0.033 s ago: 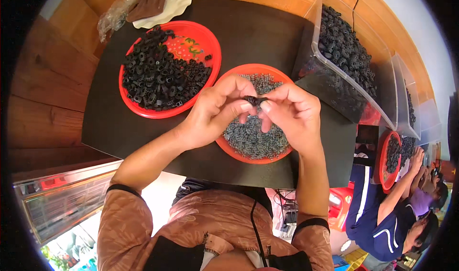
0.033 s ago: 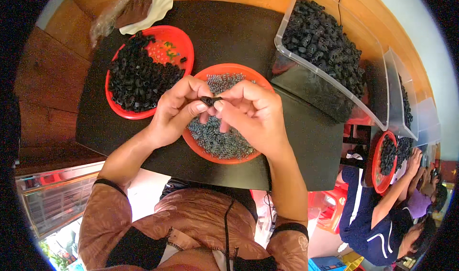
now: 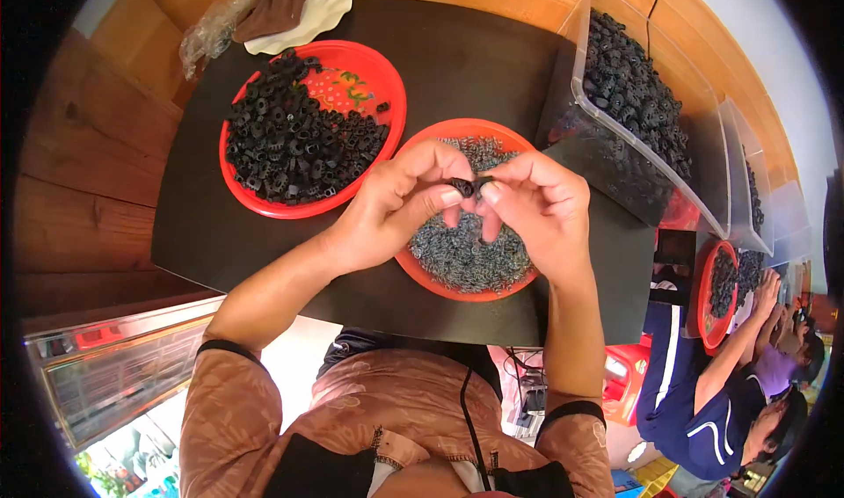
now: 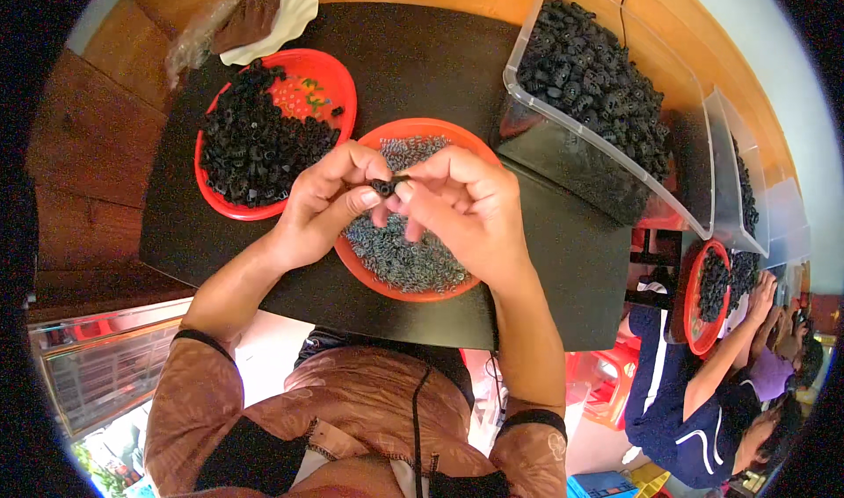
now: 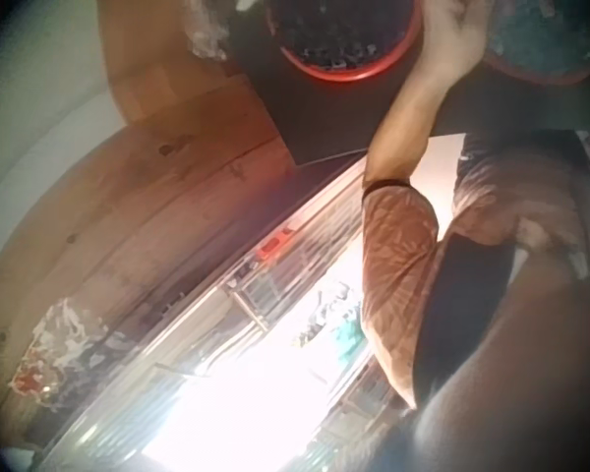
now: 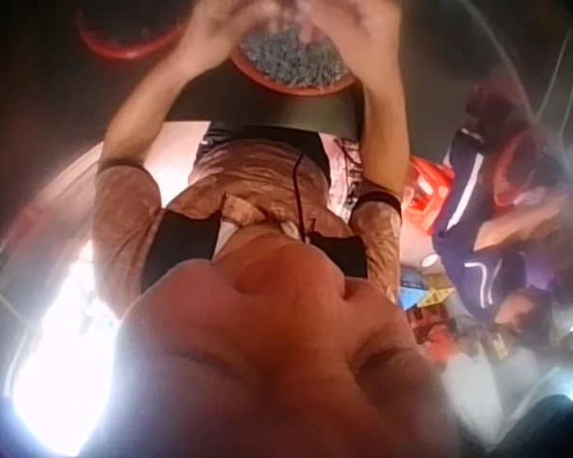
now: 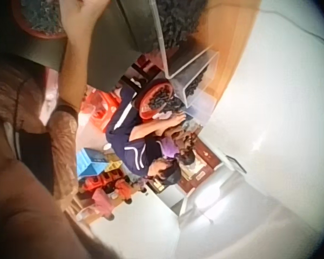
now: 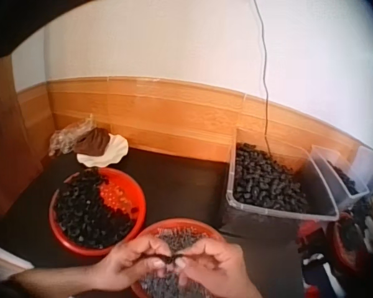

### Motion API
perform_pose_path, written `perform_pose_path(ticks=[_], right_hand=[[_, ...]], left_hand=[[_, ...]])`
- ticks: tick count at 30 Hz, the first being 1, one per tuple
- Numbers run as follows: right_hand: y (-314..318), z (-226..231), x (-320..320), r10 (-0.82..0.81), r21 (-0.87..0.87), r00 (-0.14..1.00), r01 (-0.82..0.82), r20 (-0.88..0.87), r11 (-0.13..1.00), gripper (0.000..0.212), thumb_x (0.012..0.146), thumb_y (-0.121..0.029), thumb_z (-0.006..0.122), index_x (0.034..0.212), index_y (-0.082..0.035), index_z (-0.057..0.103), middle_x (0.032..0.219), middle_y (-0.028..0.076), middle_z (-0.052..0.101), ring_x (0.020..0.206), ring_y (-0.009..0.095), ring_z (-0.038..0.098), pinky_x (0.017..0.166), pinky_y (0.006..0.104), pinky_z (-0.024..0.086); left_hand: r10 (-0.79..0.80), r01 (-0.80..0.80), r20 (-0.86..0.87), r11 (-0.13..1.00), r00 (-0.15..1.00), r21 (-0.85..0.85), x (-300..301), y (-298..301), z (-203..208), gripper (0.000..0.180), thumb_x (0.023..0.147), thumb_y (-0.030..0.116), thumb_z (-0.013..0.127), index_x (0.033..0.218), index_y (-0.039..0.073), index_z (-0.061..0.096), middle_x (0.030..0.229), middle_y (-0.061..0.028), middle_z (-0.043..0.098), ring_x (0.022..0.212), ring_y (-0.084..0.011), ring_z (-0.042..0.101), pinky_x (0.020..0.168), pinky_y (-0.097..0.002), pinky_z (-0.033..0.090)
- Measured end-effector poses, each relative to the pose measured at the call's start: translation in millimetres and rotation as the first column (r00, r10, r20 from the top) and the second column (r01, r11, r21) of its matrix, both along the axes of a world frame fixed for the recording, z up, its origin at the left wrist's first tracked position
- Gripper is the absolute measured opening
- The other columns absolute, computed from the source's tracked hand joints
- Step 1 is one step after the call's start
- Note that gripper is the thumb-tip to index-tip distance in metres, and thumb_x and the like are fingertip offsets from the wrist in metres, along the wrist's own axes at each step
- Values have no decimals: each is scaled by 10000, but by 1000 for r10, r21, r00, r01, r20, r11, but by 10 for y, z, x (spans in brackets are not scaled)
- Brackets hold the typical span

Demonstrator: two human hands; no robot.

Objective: The person assembles components by picking plastic clips and springs from trays and fitting the springs into the clips by hand.

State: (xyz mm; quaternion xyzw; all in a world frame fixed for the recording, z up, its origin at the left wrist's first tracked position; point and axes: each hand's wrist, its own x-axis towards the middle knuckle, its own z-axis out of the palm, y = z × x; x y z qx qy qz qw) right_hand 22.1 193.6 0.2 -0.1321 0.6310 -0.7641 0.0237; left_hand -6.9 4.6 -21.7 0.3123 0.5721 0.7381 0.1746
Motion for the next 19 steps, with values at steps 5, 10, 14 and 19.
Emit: perform_pose_path(ticks=[5,10,14,19], right_hand=[[9,14,-5,-98,-15,995,98,-1,995,56,845,-15,588,885,24,592,714,78,620,531,105,550,508,228,443],[36,10,-34,-160,20,987,160,3,987,72,849,-46,592,883,16,599,705,70,613,531,100,534,534,224,427],[86,10,-68,-187,-12,982,187,-23,982,75,845,-33,623,879,30,601,714,84,625,540,94,552,511,211,430],[77,-16,-67,-191,88,982,191,-7,978,87,854,-44,620,900,29,606,718,73,627,536,96,554,499,205,430]], left_hand=[[-73,69,57,996,996,61,-110,-7,-127,121,950,58,454,1066,23,463,952,-82,574,834,-137,553,753,-275,462],[129,-386,-643,880,754,-276,-133,-44,-12,135,855,-13,540,981,27,565,928,-119,606,855,-220,610,747,-321,488],[73,-604,-869,747,490,-278,-179,-84,93,255,726,-73,599,963,20,597,900,-138,604,848,-309,611,739,-352,499],[239,-350,-332,876,913,-331,-162,-77,69,136,853,-35,547,969,22,589,936,-89,632,846,-240,619,754,-338,505]])
